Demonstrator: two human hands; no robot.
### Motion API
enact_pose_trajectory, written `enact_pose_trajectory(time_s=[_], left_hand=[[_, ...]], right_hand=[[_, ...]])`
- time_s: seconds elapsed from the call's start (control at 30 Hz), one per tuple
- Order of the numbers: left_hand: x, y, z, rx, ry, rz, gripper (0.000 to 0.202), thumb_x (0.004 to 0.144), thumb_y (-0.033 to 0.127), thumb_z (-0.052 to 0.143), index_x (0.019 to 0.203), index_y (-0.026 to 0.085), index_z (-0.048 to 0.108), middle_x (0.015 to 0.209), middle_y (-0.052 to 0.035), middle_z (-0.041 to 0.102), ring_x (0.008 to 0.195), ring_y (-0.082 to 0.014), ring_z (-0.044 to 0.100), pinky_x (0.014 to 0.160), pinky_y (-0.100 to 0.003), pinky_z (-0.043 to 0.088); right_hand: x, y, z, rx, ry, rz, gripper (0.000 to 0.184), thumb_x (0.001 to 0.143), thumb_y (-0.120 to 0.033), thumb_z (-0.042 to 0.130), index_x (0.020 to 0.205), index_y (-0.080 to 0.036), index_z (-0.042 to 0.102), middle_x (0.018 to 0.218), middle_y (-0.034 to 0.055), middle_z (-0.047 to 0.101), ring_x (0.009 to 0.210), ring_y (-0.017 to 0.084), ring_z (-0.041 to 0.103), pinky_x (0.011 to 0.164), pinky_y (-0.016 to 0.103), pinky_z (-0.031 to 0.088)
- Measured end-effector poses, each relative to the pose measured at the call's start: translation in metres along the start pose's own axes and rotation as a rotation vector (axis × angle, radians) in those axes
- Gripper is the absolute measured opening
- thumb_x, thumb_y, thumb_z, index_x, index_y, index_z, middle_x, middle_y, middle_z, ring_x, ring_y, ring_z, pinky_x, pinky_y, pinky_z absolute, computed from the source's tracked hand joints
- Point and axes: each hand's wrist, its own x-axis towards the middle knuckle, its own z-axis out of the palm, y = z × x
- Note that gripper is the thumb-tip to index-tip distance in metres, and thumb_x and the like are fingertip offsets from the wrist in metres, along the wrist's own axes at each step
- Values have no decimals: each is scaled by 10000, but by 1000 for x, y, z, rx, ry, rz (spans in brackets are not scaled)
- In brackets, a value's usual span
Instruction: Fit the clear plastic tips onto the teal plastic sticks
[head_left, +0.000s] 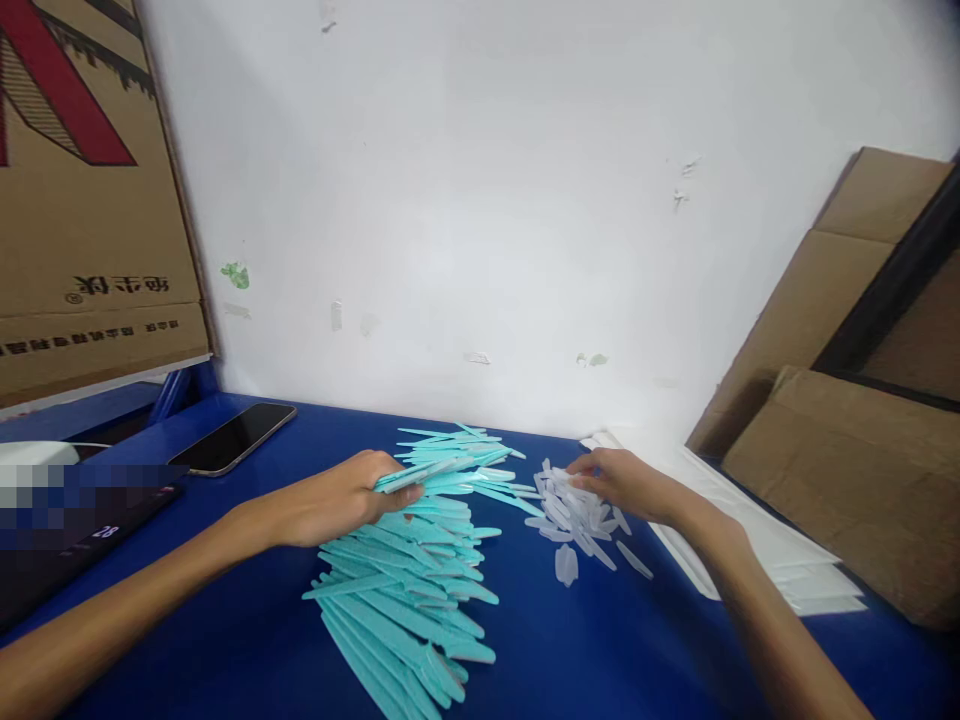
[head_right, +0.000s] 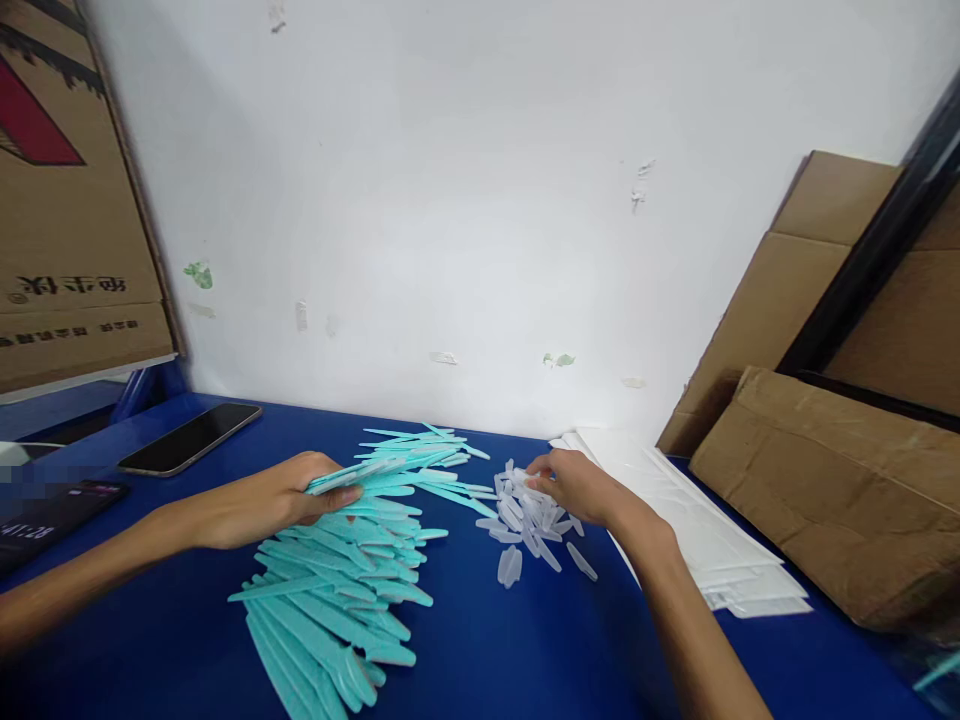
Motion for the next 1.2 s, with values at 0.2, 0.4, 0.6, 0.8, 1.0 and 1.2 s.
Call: enact_pose_trajectory(time_s=[0.2,0.4,0.6,0.8,1.0,1.2], left_hand=[[0,-1,1,-42,-19,7,576,971,566,550,665,216,211,637,58,166,541,-101,128,483,-303,116],[2,-3,2,-64,-62,16,559,989,536,529,667,213,206,626,57,161,546,-106,113,494,-314,111],[3,0,6,14,-52,42,522,1015,508,502,683,210,230,652,47,195,561,-116,152,510,-319,139],[3,3,13,101,-36,84,528,1055,571,385,705,204,239,677,39,207,605,-134,146,543,-327,170],[1,11,18,101,-16,82,543,1054,571,391,692,200,231,662,41,211,593,-130,157,551,-332,176],[-1,9,17,56,1,70,555,1037,601,401,686,203,239,665,42,213,599,-133,153,541,-326,173]], right_hand=[[0,3,-1,-5,23,6,402,946,-530,555,1087,-249,806,1146,82,781,994,303,728,830,363,584],[-1,-24,-6,-14,214,-3,494,1006,-567,461,1163,-213,767,1192,145,754,1056,344,696,867,430,549],[-12,-97,0,373,232,-295,392,1013,-515,532,1250,-266,720,1056,36,787,931,224,719,753,312,543],[-15,-116,13,492,286,-318,213,944,-428,675,961,-285,831,1021,17,813,957,236,739,772,311,548],[-16,-111,2,581,258,-224,246,858,-495,754,926,-280,854,981,42,823,957,287,756,785,344,577],[-14,-106,-3,780,240,-146,340,831,-528,766,905,-207,849,930,84,821,904,277,755,787,343,572]])
